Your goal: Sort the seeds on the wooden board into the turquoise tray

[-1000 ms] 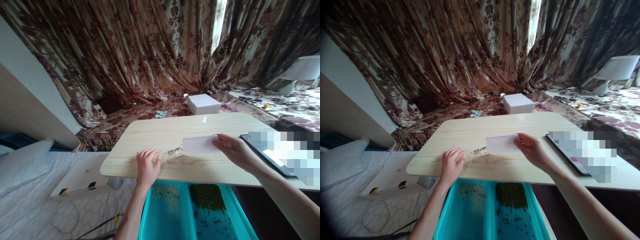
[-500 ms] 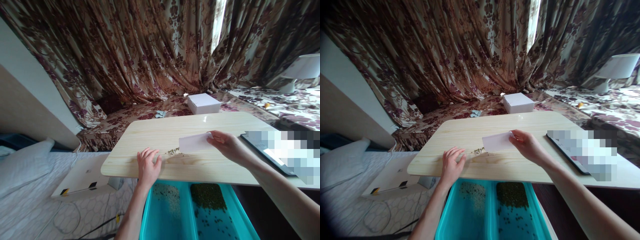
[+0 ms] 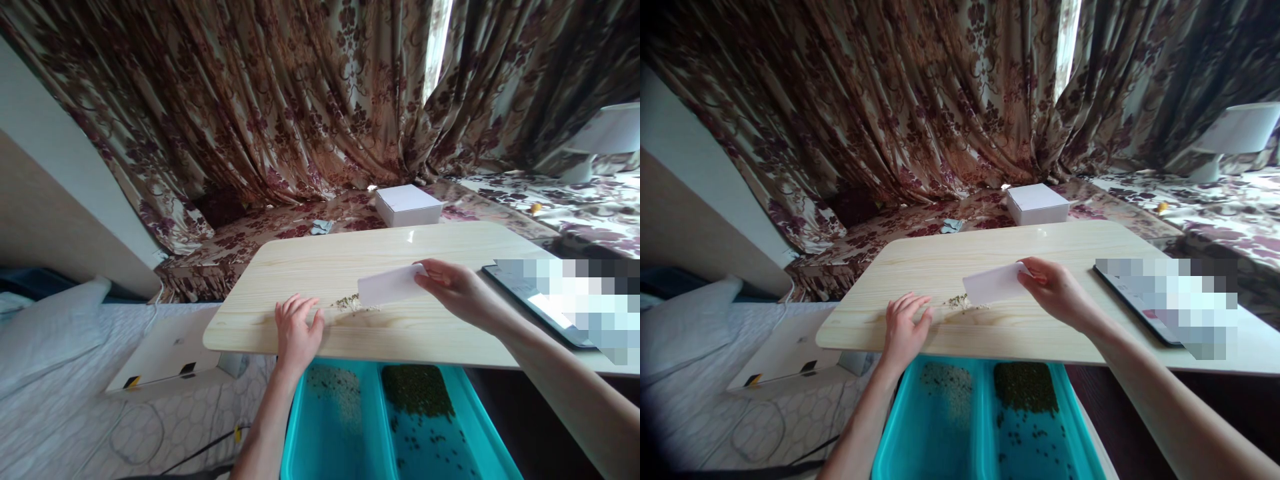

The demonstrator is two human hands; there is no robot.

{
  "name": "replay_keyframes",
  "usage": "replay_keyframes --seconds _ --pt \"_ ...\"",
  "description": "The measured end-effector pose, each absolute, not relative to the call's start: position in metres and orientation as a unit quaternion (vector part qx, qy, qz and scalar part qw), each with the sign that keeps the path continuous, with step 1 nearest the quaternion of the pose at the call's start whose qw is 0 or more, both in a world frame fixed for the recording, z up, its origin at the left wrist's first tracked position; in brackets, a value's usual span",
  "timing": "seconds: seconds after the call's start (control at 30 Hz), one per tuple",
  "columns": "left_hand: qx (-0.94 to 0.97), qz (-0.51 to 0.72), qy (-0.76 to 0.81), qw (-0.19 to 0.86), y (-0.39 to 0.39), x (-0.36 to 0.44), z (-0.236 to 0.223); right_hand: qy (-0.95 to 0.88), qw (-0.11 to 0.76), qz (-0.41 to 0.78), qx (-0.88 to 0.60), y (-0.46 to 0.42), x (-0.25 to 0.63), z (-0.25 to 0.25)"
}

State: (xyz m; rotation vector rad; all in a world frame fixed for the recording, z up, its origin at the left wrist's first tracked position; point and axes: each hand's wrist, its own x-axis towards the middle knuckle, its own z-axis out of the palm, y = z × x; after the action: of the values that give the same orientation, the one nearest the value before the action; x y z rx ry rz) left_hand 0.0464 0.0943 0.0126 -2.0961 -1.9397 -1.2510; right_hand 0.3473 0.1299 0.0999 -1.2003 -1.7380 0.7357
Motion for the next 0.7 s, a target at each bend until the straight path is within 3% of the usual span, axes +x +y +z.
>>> replay_keyframes --seconds 0.27,0.5,0.7 --pt "-0.657 -0.425 -0.622 -0.012 0.095 0.048 0.011 -0.688 0.451 0.318 -0.471 0.122 0.350 0.102" --pt "-0.631 -0.471 -0.614 -0.049 0.098 0.044 0.013 -0.687 0.442 0.407 -0.409 0.129 0.312 0.093" --pt "-0.592 -0.511 -0.614 -0.109 0.101 0.037 0.014 -0.702 0.368 0.490 -0.363 0.152 0.275 0.074"
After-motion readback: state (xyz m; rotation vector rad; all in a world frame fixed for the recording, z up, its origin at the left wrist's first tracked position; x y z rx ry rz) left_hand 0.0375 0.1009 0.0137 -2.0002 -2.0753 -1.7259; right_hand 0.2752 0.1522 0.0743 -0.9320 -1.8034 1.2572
